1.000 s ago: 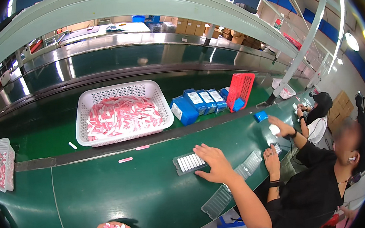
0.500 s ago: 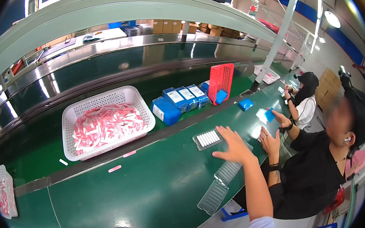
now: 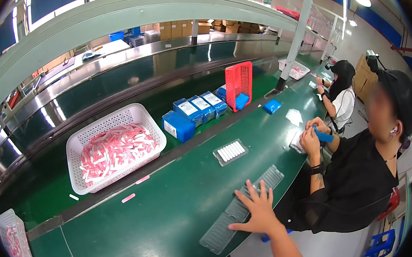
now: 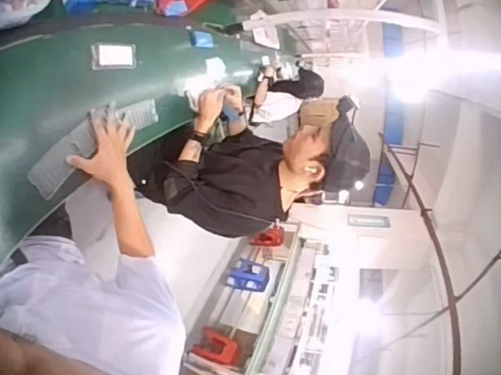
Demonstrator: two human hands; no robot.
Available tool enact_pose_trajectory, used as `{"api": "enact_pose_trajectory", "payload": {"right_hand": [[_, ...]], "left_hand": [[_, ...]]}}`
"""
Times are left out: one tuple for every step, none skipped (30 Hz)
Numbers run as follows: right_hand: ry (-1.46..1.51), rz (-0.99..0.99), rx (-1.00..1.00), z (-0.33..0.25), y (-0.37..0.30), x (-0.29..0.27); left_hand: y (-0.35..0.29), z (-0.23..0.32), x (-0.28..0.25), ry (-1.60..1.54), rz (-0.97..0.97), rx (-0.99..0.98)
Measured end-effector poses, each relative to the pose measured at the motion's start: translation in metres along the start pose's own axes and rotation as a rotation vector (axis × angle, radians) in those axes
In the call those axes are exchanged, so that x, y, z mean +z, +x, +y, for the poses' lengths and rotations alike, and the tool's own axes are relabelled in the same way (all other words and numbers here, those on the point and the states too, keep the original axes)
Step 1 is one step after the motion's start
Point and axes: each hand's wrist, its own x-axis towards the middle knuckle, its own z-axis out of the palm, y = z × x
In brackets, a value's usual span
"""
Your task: The person inserts small plastic components into plastic trays by hand, filling the trays on a manufacturing assembly line.
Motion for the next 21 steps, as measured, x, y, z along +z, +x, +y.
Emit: {"api": "enact_pose_trajectory", "payload": {"right_hand": [[-0.018,0.061,0.027,-0.016,-0.001,0.008],[-0.015,0.159,0.036,-0.033,0.000,0.019],[0.007,0.162,0.031,-0.050,0.002,0.027],[-0.032,0.193,0.075,-0.066,0.004,0.034],[-0.072,0.224,0.119,-0.082,0.007,0.040],[-0.076,0.229,0.128,-0.097,0.011,0.044],[-0.057,0.232,0.124,-0.111,0.014,0.049],[-0.057,0.220,0.150,-0.125,0.017,0.053],[-0.059,0.207,0.174,-0.138,0.020,0.055],[-0.039,0.169,0.151,-0.152,0.022,0.053],[-0.031,0.162,0.131,-0.161,0.020,0.051],[-0.035,0.137,0.078,-0.169,0.018,0.050],[-0.046,0.107,0.032,-0.172,0.014,0.049],[-0.047,0.090,0.008,-0.175,0.010,0.045],[-0.036,0.066,-0.020,-0.177,0.006,0.041],[-0.026,0.041,-0.049,-0.177,0.003,0.040],[-0.032,0.023,-0.070,-0.172,0.003,0.041],[0.039,0.080,-0.089,-0.164,0.003,0.042],[0.111,0.135,-0.108,-0.157,0.004,0.042],[0.093,0.150,-0.135,-0.152,0.007,0.039],[0.087,0.132,-0.151,-0.147,0.010,0.036]], "left_hand": [[0.001,-0.001,0.004,0.003,-0.009,-0.021],[0.002,-0.002,0.008,-0.014,-0.024,-0.023],[0.002,-0.004,0.010,-0.017,-0.016,-0.019],[0.004,-0.005,0.013,-0.008,-0.020,-0.002],[0.005,-0.004,0.015,0.000,-0.026,0.016],[0.007,-0.003,0.019,-0.033,-0.011,0.028],[0.009,-0.002,0.019,-0.013,0.003,0.049],[0.011,0.002,0.017,-0.010,0.015,0.060],[0.014,0.007,0.014,-0.010,0.026,0.071],[0.015,0.014,0.012,-0.014,0.069,0.098],[0.014,0.018,0.009,-0.022,0.112,0.124],[0.015,0.020,-0.006,-0.077,0.121,0.106],[0.016,0.028,0.000,-0.058,0.174,0.121],[0.017,0.029,-0.007,-0.088,0.145,0.141],[0.019,0.030,-0.015,-0.120,0.117,0.160],[0.019,0.030,-0.019,-0.156,0.128,0.170],[0.021,0.032,-0.023,-0.178,0.143,0.177],[0.021,0.033,-0.029,-0.194,0.129,0.184],[0.020,0.032,-0.033,-0.211,0.115,0.191],[0.021,0.032,-0.036,-0.240,0.115,0.191],[0.020,0.031,-0.040,-0.261,0.126,0.196]]}}
